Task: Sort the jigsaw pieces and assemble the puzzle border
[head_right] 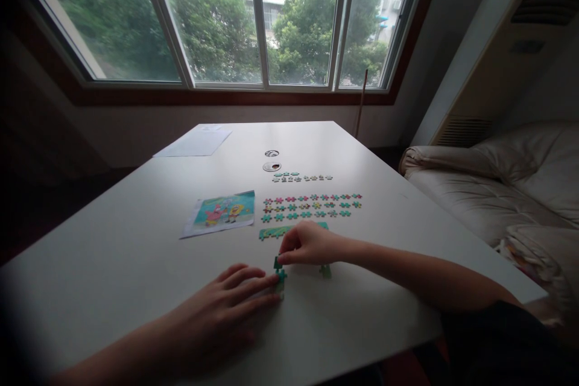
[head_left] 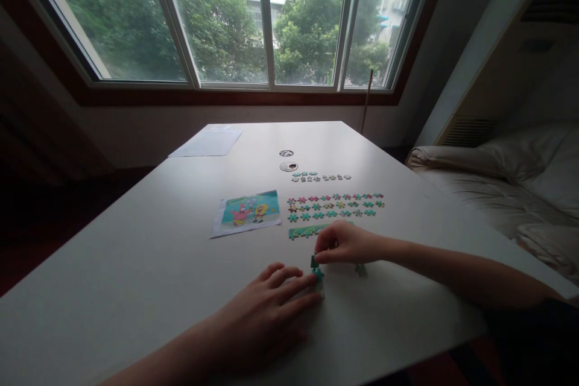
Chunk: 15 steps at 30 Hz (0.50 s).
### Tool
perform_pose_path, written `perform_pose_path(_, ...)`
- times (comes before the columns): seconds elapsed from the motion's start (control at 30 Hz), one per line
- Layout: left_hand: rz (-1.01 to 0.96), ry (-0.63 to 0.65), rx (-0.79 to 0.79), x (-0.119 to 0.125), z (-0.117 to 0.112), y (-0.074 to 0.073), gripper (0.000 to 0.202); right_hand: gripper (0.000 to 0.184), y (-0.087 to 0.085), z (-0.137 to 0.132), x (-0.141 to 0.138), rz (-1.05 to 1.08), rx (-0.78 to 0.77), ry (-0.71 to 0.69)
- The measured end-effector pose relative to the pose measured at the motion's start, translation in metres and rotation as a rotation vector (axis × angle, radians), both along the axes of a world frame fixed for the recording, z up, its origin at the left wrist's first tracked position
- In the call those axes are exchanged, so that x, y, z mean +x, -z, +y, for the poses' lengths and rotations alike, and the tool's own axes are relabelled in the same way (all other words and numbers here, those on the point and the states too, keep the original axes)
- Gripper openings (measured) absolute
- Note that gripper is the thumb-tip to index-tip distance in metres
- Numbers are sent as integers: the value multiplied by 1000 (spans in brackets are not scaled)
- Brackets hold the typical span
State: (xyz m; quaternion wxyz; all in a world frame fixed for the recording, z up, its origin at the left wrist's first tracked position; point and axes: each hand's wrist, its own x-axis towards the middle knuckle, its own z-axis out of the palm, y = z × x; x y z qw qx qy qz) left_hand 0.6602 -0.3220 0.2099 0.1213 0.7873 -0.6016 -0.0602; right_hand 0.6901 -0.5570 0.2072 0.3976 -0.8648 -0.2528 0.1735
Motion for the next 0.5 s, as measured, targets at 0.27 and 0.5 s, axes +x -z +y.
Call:
perform_pose_path(0.27,-7,7,42,0,-1,0,47,16,2,2,-3,-90,-108,29)
perform_pose_path(0.5,-5,7,27,1,-1,0,47,13,3,4,-5,-292,-180,61)
